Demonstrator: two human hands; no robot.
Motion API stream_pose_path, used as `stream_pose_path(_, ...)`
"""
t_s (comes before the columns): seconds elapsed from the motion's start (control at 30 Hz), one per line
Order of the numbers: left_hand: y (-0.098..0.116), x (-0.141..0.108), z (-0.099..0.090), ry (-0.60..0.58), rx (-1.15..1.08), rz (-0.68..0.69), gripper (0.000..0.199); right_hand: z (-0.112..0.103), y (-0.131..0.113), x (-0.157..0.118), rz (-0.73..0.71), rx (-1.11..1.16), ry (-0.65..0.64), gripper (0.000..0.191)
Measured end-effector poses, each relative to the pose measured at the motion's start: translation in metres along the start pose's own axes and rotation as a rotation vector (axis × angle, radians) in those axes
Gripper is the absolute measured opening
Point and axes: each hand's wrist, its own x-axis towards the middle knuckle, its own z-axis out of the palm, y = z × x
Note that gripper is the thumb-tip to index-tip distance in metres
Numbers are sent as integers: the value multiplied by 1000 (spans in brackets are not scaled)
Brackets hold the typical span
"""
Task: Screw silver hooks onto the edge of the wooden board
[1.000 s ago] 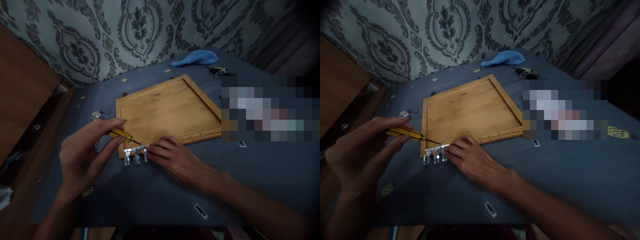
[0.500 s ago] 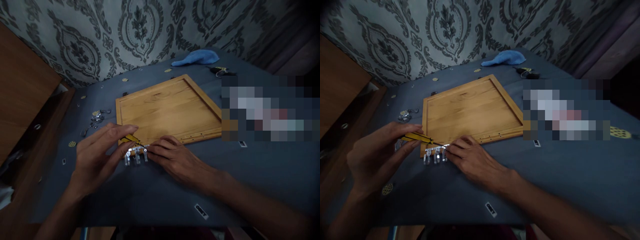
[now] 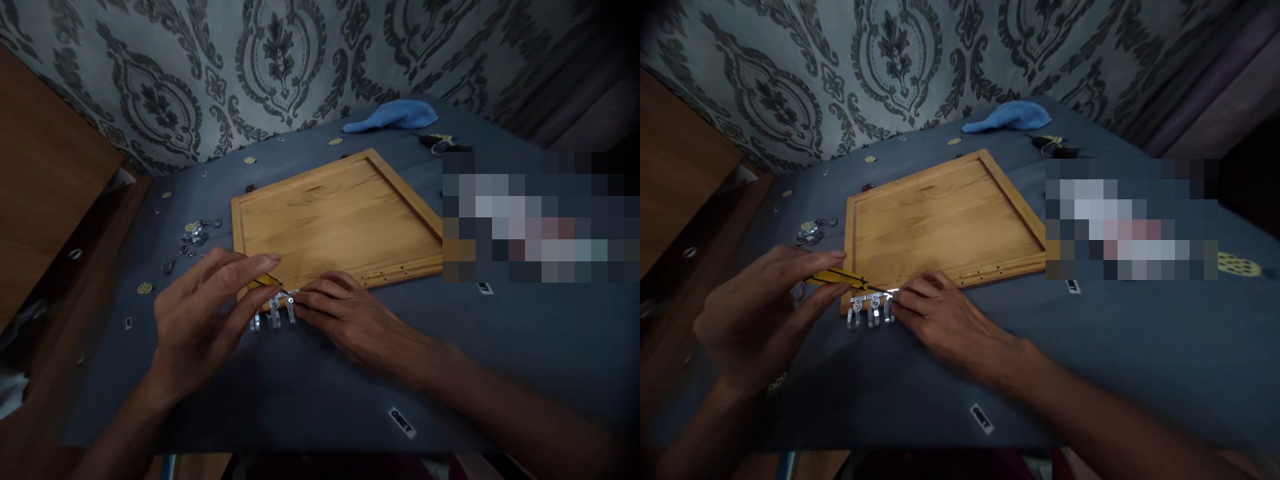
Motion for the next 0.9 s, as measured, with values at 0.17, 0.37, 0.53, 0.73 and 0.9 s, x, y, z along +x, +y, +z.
stream_pose_path(0.17, -3, -7, -1, 5, 2, -67, 38, 1, 0, 0, -1, 5, 14, 27)
stream_pose_path(0.37, -3, -8, -4, -38, -37, -163, 33, 0, 1, -1, 4, 0, -23, 29)
stream_pose_path(0.53, -4, -4, -8, -101, -40, -112, 30, 2, 0, -2, 5, -13, -3, 26)
stream_pose_path(0.73, -8, 0, -14, -181, -131, -29, 36, -1, -1, 0, -5, -3, 7, 25)
stream_pose_path(0.9, -10, 0, -15, -214, -197, -27, 32, -2, -1, 1, 6, -7, -3, 27)
